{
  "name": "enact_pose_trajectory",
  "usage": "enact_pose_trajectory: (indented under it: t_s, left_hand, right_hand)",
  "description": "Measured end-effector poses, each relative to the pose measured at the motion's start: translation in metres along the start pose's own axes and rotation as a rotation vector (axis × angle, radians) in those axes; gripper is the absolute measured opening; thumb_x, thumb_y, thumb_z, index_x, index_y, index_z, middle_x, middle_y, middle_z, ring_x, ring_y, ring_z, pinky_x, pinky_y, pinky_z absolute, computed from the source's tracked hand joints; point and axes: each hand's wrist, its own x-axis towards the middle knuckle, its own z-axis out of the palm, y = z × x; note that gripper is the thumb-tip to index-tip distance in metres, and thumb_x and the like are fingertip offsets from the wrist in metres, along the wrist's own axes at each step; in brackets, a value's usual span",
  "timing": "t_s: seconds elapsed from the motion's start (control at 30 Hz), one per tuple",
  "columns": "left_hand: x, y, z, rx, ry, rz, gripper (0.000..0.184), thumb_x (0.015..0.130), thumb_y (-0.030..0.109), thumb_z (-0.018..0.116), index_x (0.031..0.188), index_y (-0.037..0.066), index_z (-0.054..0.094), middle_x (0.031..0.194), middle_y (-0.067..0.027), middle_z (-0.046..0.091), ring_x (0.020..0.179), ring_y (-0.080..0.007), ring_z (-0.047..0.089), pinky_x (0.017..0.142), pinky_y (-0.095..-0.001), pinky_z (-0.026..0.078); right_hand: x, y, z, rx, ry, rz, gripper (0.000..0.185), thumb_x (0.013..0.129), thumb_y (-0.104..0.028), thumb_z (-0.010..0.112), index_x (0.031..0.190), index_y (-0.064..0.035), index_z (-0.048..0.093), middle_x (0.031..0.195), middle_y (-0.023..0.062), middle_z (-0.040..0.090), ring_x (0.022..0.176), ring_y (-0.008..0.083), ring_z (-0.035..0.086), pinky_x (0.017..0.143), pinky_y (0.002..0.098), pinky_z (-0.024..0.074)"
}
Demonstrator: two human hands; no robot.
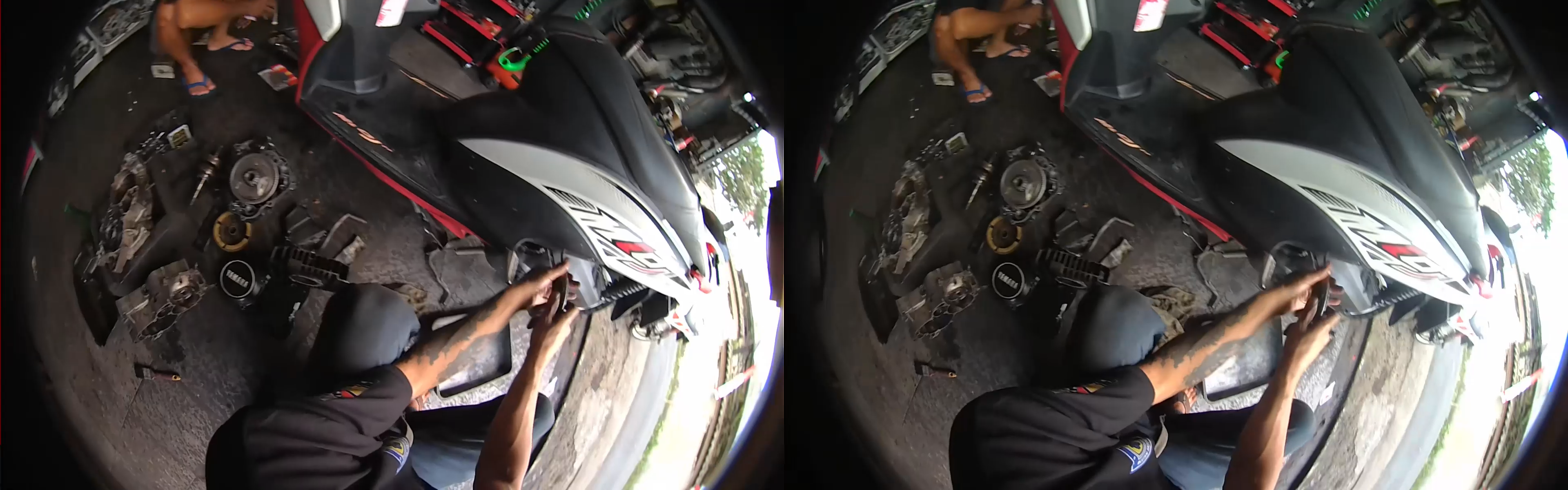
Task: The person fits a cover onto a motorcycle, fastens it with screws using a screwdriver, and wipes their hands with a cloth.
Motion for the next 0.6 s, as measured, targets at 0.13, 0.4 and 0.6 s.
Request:
enact_pose_trajectory:
  t_s: [0.13, 0.4, 0.6]
  left_hand:
    - [-0.031, 0.008, 0.005, -0.059, -0.302, 0.024, 0.05, 0.1, 0.051, 0.044, 0.117, 0.008, 0.062, 0.127, -0.0093, 0.064, 0.123, -0.0257, 0.057, 0.104, -0.048, 0.042]
    - [-0.005, -0.001, 0.005, -0.104, 0.113, -0.024, 0.037, 0.087, 0.047, 0.071, 0.1, 0.013, 0.063, 0.105, -0.0075, 0.069, 0.108, -0.025, 0.066, 0.099, -0.0463, 0.045]
    - [-0.031, 0.004, 0.01, -0.275, -0.376, 0.077, 0.054, 0.093, 0.056, 0.055, 0.107, 0.004, 0.06, 0.127, -0.0139, 0.061, 0.114, -0.0282, 0.059, 0.101, -0.0467, 0.045]
  right_hand:
    - [0.018, 0.018, 0.0, 0.358, -0.196, 0.264, 0.084, 0.094, -0.072, 0.032, 0.107, 0.0008, 0.072, 0.089, 0.0115, 0.072, 0.08, 0.0189, 0.066, 0.07, 0.0326, 0.0509]
    - [0.002, -0.002, -0.019, 0.071, -0.034, -0.147, 0.044, 0.092, -0.033, 0.065, 0.121, -0.0081, 0.042, 0.094, 0.0269, 0.068, 0.091, 0.0458, 0.067, 0.069, 0.0489, 0.0513]
    - [0.027, 0.038, 0.01, 0.078, -0.253, 0.081, 0.047, 0.098, -0.044, 0.049, 0.134, -0.0138, 0.053, 0.084, 0.0142, 0.068, 0.06, 0.0228, 0.064, 0.051, 0.0338, 0.0462]
